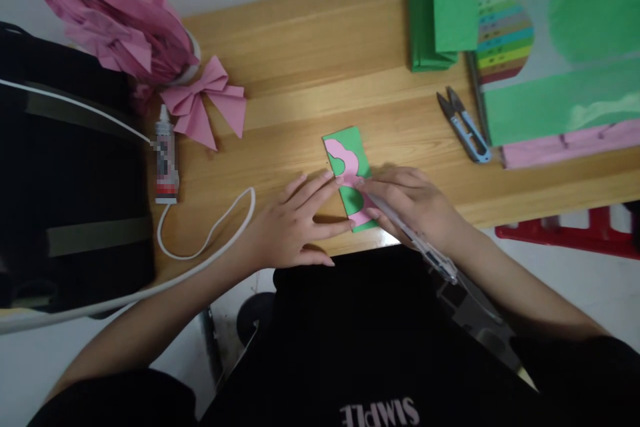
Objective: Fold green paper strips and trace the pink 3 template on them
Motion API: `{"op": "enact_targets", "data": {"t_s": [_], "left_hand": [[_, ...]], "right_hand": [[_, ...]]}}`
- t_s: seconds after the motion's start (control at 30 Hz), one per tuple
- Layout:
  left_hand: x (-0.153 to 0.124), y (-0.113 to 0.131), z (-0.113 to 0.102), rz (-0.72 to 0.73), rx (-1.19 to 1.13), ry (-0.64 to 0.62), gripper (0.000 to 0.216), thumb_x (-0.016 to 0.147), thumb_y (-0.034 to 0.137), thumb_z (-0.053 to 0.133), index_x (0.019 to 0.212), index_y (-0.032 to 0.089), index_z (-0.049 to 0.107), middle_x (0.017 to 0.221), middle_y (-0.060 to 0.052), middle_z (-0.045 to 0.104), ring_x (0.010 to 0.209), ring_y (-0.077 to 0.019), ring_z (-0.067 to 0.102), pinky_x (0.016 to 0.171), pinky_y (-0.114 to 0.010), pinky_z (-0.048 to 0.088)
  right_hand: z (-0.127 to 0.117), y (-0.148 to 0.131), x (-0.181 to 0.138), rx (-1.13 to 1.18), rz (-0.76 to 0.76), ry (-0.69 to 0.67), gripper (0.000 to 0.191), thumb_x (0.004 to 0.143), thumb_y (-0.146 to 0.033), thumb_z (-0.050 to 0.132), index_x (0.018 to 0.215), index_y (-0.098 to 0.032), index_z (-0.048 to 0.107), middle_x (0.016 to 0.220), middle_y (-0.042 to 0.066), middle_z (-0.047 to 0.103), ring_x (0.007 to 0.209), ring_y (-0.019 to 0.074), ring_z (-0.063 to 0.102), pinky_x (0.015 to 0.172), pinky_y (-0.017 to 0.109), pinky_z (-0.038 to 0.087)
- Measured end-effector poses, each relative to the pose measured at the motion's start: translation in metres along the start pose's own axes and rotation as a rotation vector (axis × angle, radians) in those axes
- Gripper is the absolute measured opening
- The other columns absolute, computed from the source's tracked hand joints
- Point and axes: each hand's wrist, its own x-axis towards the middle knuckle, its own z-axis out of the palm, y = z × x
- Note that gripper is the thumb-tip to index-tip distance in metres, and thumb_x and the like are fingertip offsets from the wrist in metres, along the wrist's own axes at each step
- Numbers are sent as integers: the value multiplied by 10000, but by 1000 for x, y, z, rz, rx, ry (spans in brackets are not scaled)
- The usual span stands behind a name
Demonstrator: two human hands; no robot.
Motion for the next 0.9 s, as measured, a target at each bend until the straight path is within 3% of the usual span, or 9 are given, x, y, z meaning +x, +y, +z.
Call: {"op": "enact_targets", "data": {"t_s": [0.27,0.6,0.9], "left_hand": [[2,-2,-2,-31,-34,-27,626,879,616,617,1439,351,524,1610,-154,320,1493,-400,269,1174,-589,258],[-3,-5,-4,-35,-56,-68,616,921,646,519,1462,354,492,1605,-184,309,1512,-383,240,1181,-555,245],[-1,-4,-8,-90,-97,-118,616,898,677,543,1452,414,484,1638,-110,289,1512,-358,249,1204,-549,170]], "right_hand": [[-1,-3,-2,2,9,-41,361,942,-202,569,1302,-183,565,1089,106,755,1040,256,706,896,422,565],[14,-9,-8,-112,-2,8,252,896,-199,651,1145,-176,618,1131,107,752,1065,263,692,868,403,548],[15,-8,-3,1,57,93,287,863,-177,602,1148,-218,604,1046,77,763,994,247,711,836,401,569]]}}
